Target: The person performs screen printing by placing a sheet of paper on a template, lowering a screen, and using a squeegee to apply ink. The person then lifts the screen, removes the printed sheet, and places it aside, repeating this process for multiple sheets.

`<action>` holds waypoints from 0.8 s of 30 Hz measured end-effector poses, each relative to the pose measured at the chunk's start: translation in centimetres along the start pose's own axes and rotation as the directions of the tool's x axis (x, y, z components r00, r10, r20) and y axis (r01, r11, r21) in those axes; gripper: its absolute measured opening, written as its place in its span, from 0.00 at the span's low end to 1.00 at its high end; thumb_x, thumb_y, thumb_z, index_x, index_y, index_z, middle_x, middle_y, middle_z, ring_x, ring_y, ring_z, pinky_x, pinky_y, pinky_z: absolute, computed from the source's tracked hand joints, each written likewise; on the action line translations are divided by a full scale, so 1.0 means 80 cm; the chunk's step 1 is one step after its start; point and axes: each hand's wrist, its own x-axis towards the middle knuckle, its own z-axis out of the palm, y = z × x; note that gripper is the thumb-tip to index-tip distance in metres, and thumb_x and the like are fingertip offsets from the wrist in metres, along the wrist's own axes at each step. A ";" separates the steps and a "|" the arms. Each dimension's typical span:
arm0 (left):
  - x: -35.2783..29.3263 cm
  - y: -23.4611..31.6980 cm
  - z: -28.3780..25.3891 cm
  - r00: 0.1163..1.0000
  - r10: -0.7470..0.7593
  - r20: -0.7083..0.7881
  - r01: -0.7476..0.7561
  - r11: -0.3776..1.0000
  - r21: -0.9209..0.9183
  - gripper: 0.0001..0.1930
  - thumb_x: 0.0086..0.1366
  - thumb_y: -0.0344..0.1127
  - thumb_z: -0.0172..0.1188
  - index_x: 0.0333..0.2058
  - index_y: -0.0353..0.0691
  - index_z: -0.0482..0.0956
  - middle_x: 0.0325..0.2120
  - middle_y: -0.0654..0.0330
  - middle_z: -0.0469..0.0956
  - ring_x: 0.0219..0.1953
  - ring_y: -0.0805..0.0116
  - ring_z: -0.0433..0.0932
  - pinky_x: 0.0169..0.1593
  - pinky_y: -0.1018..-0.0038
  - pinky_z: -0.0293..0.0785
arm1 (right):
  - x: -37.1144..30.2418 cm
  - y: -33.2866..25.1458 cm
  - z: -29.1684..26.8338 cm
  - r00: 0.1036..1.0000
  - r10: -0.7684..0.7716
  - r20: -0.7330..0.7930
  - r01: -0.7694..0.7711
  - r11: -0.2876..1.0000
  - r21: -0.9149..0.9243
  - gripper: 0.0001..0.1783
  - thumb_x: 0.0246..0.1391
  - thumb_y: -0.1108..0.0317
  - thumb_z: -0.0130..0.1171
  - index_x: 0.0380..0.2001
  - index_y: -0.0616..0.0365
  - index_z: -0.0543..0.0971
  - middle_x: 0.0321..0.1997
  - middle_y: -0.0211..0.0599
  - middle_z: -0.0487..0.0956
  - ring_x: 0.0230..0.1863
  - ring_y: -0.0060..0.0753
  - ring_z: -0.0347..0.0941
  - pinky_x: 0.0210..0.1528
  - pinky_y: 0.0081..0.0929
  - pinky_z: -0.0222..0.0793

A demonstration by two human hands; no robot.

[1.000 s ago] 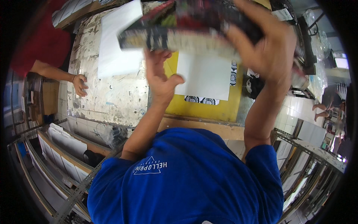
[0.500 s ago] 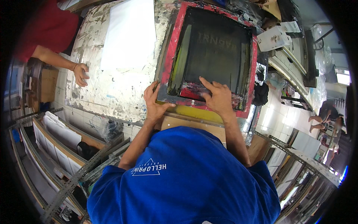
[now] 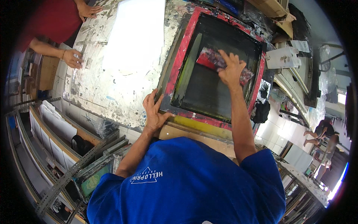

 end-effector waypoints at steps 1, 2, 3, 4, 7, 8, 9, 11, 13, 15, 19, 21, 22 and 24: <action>-0.001 -0.001 0.001 1.000 -0.009 0.004 0.009 1.000 -0.004 0.50 0.32 0.49 0.84 0.58 0.33 0.78 0.67 0.44 0.64 0.66 0.42 0.60 0.68 0.49 0.55 | 0.018 0.010 0.005 1.000 -0.007 -0.004 0.007 1.000 -0.009 0.44 0.29 0.68 0.65 0.60 0.36 0.79 0.42 0.34 0.74 0.50 0.42 0.70 0.56 0.48 0.56; -0.003 -0.003 0.001 1.000 -0.017 0.008 0.017 1.000 -0.009 0.51 0.32 0.50 0.83 0.58 0.33 0.78 0.67 0.44 0.64 0.65 0.42 0.60 0.68 0.49 0.56 | 0.036 0.019 0.010 1.000 -0.014 -0.008 0.014 1.000 -0.018 0.44 0.29 0.68 0.65 0.60 0.36 0.79 0.42 0.34 0.74 0.51 0.42 0.70 0.56 0.48 0.56; -0.005 -0.004 0.002 1.000 -0.013 0.006 0.013 1.000 -0.017 0.51 0.32 0.50 0.83 0.58 0.33 0.78 0.67 0.44 0.64 0.65 0.42 0.60 0.68 0.49 0.56 | 0.052 0.030 0.016 1.000 -0.016 -0.013 0.016 0.999 -0.028 0.44 0.29 0.67 0.65 0.60 0.35 0.79 0.43 0.34 0.74 0.51 0.42 0.70 0.55 0.47 0.56; -0.006 -0.007 0.003 1.000 -0.007 0.001 0.007 1.000 -0.023 0.51 0.32 0.49 0.83 0.59 0.33 0.78 0.67 0.43 0.64 0.65 0.42 0.60 0.68 0.49 0.56 | 0.068 0.040 0.023 0.998 -0.045 -0.054 0.043 0.998 -0.050 0.44 0.30 0.66 0.64 0.61 0.35 0.78 0.43 0.33 0.75 0.51 0.41 0.70 0.54 0.47 0.56; -0.006 -0.009 0.004 1.000 0.002 -0.003 -0.002 0.999 -0.034 0.51 0.33 0.49 0.84 0.59 0.34 0.77 0.67 0.43 0.63 0.65 0.41 0.60 0.67 0.49 0.56 | 0.107 0.064 0.035 1.000 -0.020 -0.010 0.019 0.996 -0.091 0.46 0.31 0.65 0.70 0.63 0.36 0.78 0.45 0.32 0.74 0.52 0.38 0.70 0.56 0.45 0.54; -0.007 -0.009 0.004 1.000 -0.002 0.001 0.002 0.999 -0.037 0.51 0.33 0.49 0.84 0.59 0.34 0.77 0.67 0.43 0.64 0.65 0.41 0.60 0.67 0.49 0.56 | 0.120 0.069 0.038 1.000 -0.017 0.002 0.017 0.993 -0.119 0.46 0.33 0.63 0.70 0.64 0.34 0.77 0.44 0.33 0.74 0.53 0.39 0.70 0.55 0.45 0.54; -0.006 -0.009 0.005 1.000 -0.003 0.001 0.003 0.999 -0.042 0.51 0.33 0.49 0.84 0.60 0.34 0.77 0.67 0.43 0.64 0.65 0.41 0.60 0.68 0.49 0.56 | 0.131 0.075 0.040 1.000 -0.028 -0.013 0.027 0.994 -0.107 0.46 0.32 0.63 0.69 0.64 0.34 0.77 0.44 0.33 0.74 0.53 0.40 0.70 0.54 0.46 0.54; -0.005 -0.009 0.003 1.000 -0.009 0.015 0.010 0.999 -0.048 0.52 0.34 0.50 0.83 0.60 0.34 0.77 0.67 0.43 0.64 0.66 0.41 0.61 0.68 0.49 0.55 | 0.149 0.088 0.044 0.998 -0.048 -0.043 0.044 0.995 -0.085 0.47 0.31 0.63 0.67 0.64 0.33 0.76 0.44 0.35 0.75 0.53 0.42 0.70 0.53 0.47 0.55; -0.003 -0.010 0.003 1.000 -0.006 0.012 0.007 0.998 -0.065 0.52 0.34 0.50 0.83 0.61 0.35 0.76 0.67 0.43 0.64 0.66 0.42 0.61 0.68 0.49 0.55 | 0.170 0.100 0.041 0.999 -0.049 0.001 0.049 0.996 -0.070 0.44 0.37 0.63 0.70 0.65 0.35 0.76 0.50 0.39 0.78 0.55 0.46 0.72 0.56 0.50 0.57; -0.007 -0.010 0.002 1.000 -0.001 0.002 0.001 0.996 -0.090 0.52 0.35 0.51 0.83 0.61 0.35 0.76 0.67 0.43 0.64 0.66 0.42 0.61 0.68 0.49 0.54 | 0.183 0.107 0.039 0.999 -0.039 0.003 0.039 0.994 -0.099 0.43 0.39 0.66 0.71 0.65 0.38 0.77 0.58 0.41 0.81 0.59 0.47 0.74 0.60 0.49 0.58; -0.003 -0.008 0.001 1.000 0.019 0.000 -0.019 0.996 -0.088 0.52 0.36 0.51 0.83 0.62 0.34 0.75 0.66 0.42 0.65 0.66 0.42 0.62 0.68 0.50 0.55 | 0.209 0.129 0.040 0.999 -0.049 -0.013 0.049 0.998 0.050 0.36 0.43 0.69 0.70 0.60 0.37 0.81 0.57 0.44 0.82 0.60 0.47 0.77 0.60 0.43 0.66; -0.004 -0.005 -0.003 1.000 0.023 0.014 -0.021 0.996 -0.082 0.52 0.36 0.51 0.82 0.62 0.34 0.75 0.64 0.43 0.67 0.66 0.43 0.62 0.67 0.51 0.55 | 0.206 0.134 0.047 0.981 -0.151 -0.123 0.160 0.985 0.066 0.33 0.44 0.68 0.69 0.58 0.37 0.83 0.51 0.43 0.85 0.55 0.47 0.79 0.56 0.43 0.68; -0.005 -0.005 -0.004 1.000 0.020 0.021 -0.019 0.997 -0.078 0.53 0.36 0.52 0.82 0.62 0.33 0.75 0.64 0.43 0.68 0.66 0.43 0.62 0.67 0.52 0.56 | 0.205 0.133 0.041 0.984 -0.135 -0.114 0.148 0.982 0.117 0.33 0.44 0.68 0.69 0.58 0.37 0.82 0.50 0.42 0.85 0.52 0.47 0.80 0.53 0.41 0.70; -0.008 -0.011 0.003 1.000 0.023 0.002 -0.022 0.996 -0.086 0.52 0.36 0.52 0.82 0.62 0.33 0.75 0.61 0.44 0.70 0.64 0.44 0.64 0.67 0.53 0.56 | 0.204 0.124 0.022 0.990 -0.105 -0.091 0.122 0.968 0.219 0.33 0.44 0.68 0.69 0.59 0.38 0.82 0.48 0.40 0.86 0.47 0.47 0.82 0.49 0.38 0.73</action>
